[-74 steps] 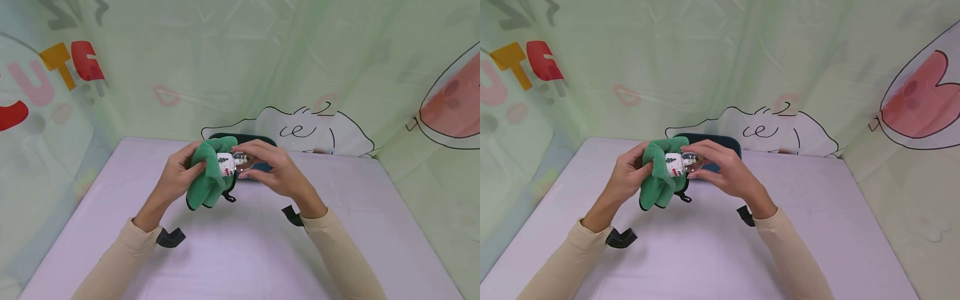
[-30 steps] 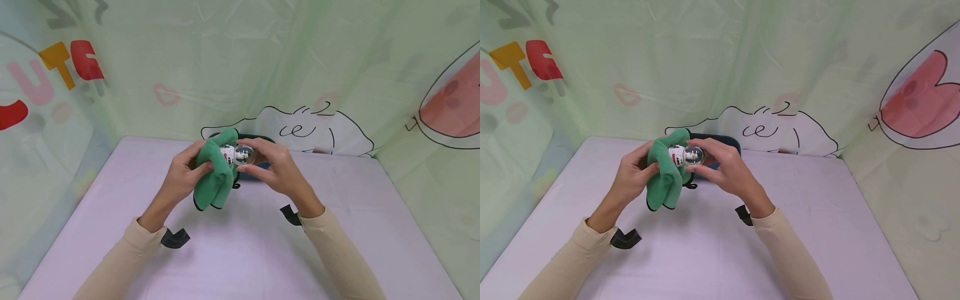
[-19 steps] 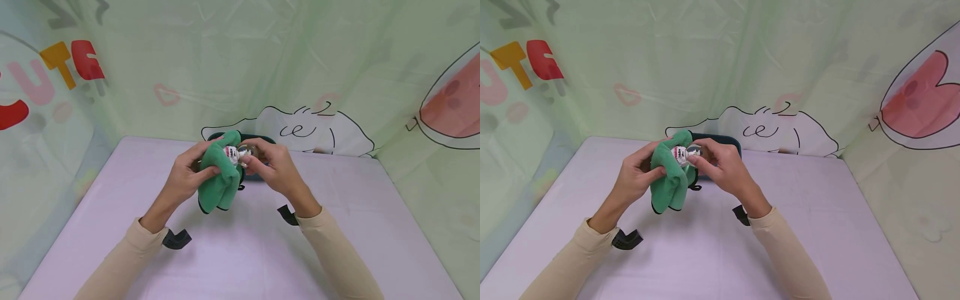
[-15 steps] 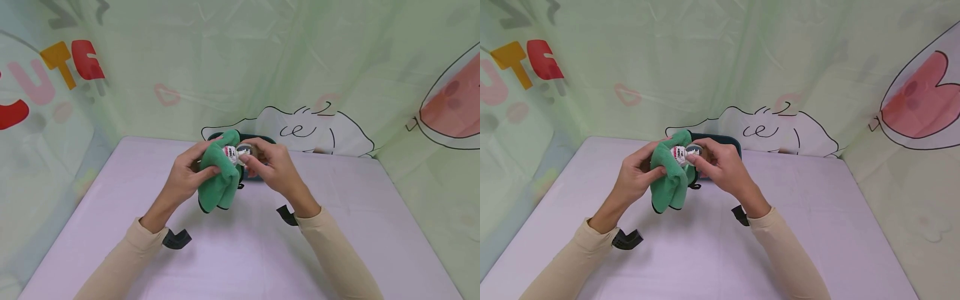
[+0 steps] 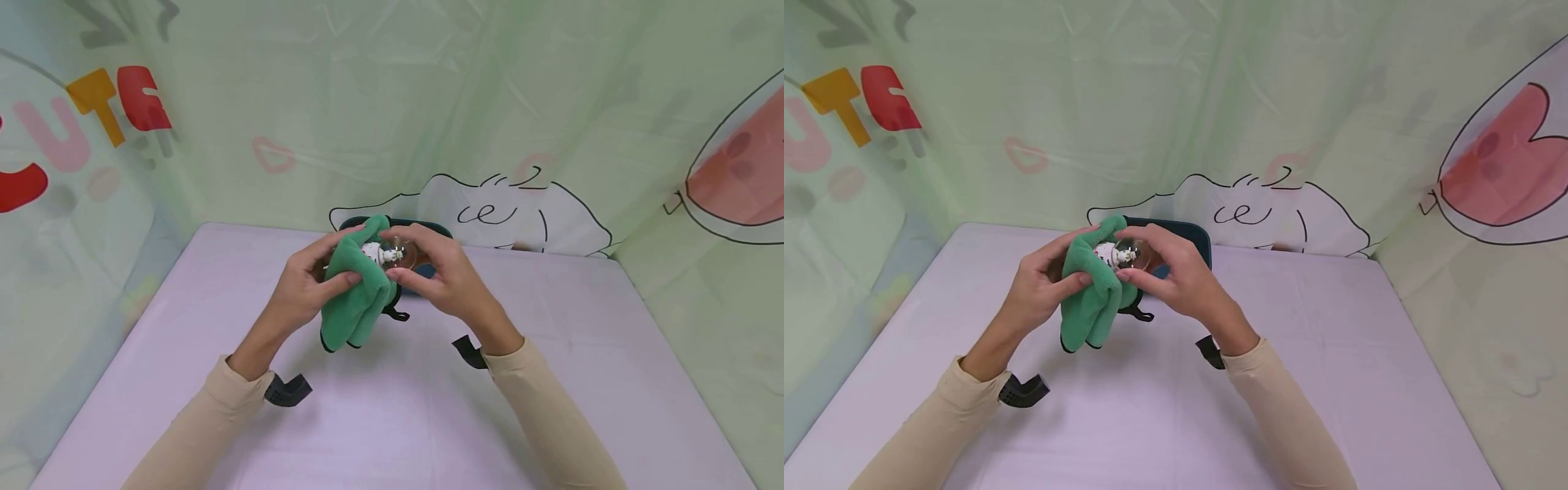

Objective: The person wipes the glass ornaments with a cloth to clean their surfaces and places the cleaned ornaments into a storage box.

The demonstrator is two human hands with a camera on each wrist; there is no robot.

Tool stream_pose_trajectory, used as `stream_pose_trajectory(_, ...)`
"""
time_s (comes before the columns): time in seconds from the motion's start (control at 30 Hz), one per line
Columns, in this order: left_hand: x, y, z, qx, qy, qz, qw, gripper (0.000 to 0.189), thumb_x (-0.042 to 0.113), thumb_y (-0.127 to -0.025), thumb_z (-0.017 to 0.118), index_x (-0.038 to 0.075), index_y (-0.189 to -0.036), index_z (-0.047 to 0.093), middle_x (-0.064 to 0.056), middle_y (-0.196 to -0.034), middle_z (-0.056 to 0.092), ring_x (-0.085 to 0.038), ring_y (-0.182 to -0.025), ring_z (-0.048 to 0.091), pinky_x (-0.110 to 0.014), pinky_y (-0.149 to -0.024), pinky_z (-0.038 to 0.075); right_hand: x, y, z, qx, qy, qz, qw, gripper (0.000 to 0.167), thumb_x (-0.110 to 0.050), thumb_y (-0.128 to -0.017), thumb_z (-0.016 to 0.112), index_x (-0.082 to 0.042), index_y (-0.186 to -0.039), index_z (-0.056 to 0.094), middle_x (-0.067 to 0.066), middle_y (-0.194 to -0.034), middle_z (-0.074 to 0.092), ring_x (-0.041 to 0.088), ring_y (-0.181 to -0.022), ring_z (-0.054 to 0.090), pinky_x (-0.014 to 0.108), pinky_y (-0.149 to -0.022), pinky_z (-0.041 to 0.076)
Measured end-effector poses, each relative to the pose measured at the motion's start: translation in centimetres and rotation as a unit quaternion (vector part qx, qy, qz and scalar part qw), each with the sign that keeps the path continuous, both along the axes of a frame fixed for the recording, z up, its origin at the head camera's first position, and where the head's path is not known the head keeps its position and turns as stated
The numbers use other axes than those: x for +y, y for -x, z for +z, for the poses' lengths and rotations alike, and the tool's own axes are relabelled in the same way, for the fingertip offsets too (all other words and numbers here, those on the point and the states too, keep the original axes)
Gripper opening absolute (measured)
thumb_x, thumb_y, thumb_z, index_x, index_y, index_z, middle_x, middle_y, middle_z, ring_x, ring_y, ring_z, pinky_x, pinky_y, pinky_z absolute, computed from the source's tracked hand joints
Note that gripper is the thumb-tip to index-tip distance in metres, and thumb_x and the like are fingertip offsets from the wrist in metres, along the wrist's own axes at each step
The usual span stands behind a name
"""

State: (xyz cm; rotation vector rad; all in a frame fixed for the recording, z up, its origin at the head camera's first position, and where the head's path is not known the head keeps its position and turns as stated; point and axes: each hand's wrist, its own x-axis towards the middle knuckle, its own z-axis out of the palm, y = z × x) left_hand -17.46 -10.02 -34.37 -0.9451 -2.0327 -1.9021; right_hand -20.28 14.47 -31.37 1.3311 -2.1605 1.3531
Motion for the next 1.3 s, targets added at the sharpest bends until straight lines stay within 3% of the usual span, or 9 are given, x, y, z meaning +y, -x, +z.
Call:
stream_pose_trajectory(0.13,-0.1,0.0,0.0,-0.009,0.003,-0.013,0.9999,0.059,0.017,-0.093,0.076,0.013,-0.148,0.054,-0.01,-0.13,0.064,-0.024,-0.099,0.068,-0.034,-0.079,0.06,0.2,0.2,0.0,0.013,0.002,0.011,0.9998,0.049,-0.028,-0.095,0.074,-0.005,-0.136,0.06,0.003,-0.098,0.061,0.014,-0.084,0.057,0.027,-0.076,0.059)
stream_pose_trajectory(0.23,-0.2,0.1,0.1,-0.013,0.007,-0.026,0.9996,0.06,0.013,-0.093,0.076,0.013,-0.148,0.053,-0.01,-0.13,0.063,-0.025,-0.1,0.068,-0.035,-0.08,0.06,0.4,0.1,0.1,0.012,0.001,0.007,0.9999,0.052,-0.031,-0.095,0.074,-0.006,-0.137,0.059,0.005,-0.108,0.065,0.014,-0.088,0.058,0.03,-0.078,0.06)
stream_pose_trajectory(0.37,-0.3,0.0,0.1,-0.025,0.018,-0.03,0.9991,0.061,0.007,-0.092,0.076,0.013,-0.148,0.053,-0.008,-0.133,0.062,-0.025,-0.104,0.068,-0.034,-0.084,0.059,0.5,0.0,0.4,0.015,-0.003,0.002,0.9999,0.052,-0.015,-0.089,0.08,-0.005,-0.136,0.059,0.006,-0.116,0.066,0.014,-0.088,0.059,0.034,-0.08,0.06)
stream_pose_trajectory(0.47,-0.4,-0.1,0.1,-0.038,0.029,-0.029,0.9984,0.061,0.005,-0.092,0.075,0.014,-0.148,0.053,-0.007,-0.136,0.061,-0.024,-0.107,0.066,-0.033,-0.087,0.058,0.5,0.0,0.7,0.014,-0.003,0.016,0.9998,0.053,-0.002,-0.085,0.081,-0.003,-0.134,0.06,0.006,-0.112,0.065,0.015,-0.086,0.06,0.036,-0.08,0.061)
stream_pose_trajectory(0.67,-0.7,-0.1,0.1,-0.052,0.037,-0.034,0.9973,0.06,0.004,-0.091,0.075,0.015,-0.147,0.055,-0.006,-0.135,0.062,-0.025,-0.106,0.067,-0.033,-0.086,0.058,0.7,0.1,1.0,0.006,-0.019,0.032,0.9993,0.052,0.003,-0.085,0.077,-0.004,-0.134,0.06,0.006,-0.113,0.065,0.015,-0.097,0.062,0.035,-0.081,0.061)
stream_pose_trajectory(1.0,-1.7,0.0,-0.4,-0.057,0.064,-0.024,0.996,0.058,0.008,-0.092,0.075,0.018,-0.146,0.056,-0.005,-0.136,0.061,-0.025,-0.106,0.066,-0.034,-0.086,0.059,1.0,0.5,1.3,0.001,-0.029,0.051,0.9983,0.056,0.007,-0.083,0.078,0.0,-0.136,0.06,0.007,-0.114,0.061,0.013,-0.087,0.059,0.035,-0.08,0.061)
stream_pose_trajectory(1.3,-3.3,-0.1,-1.2,-0.071,0.056,-0.009,0.9959,0.056,0.006,-0.093,0.074,0.015,-0.145,0.057,-0.006,-0.139,0.06,-0.023,-0.112,0.066,-0.031,-0.09,0.058,2.1,1.2,1.5,0.001,-0.069,-0.005,0.9976,0.055,-0.005,-0.081,0.084,-0.004,-0.132,0.063,0.005,-0.122,0.067,0.015,-0.096,0.065,0.033,-0.082,0.06)
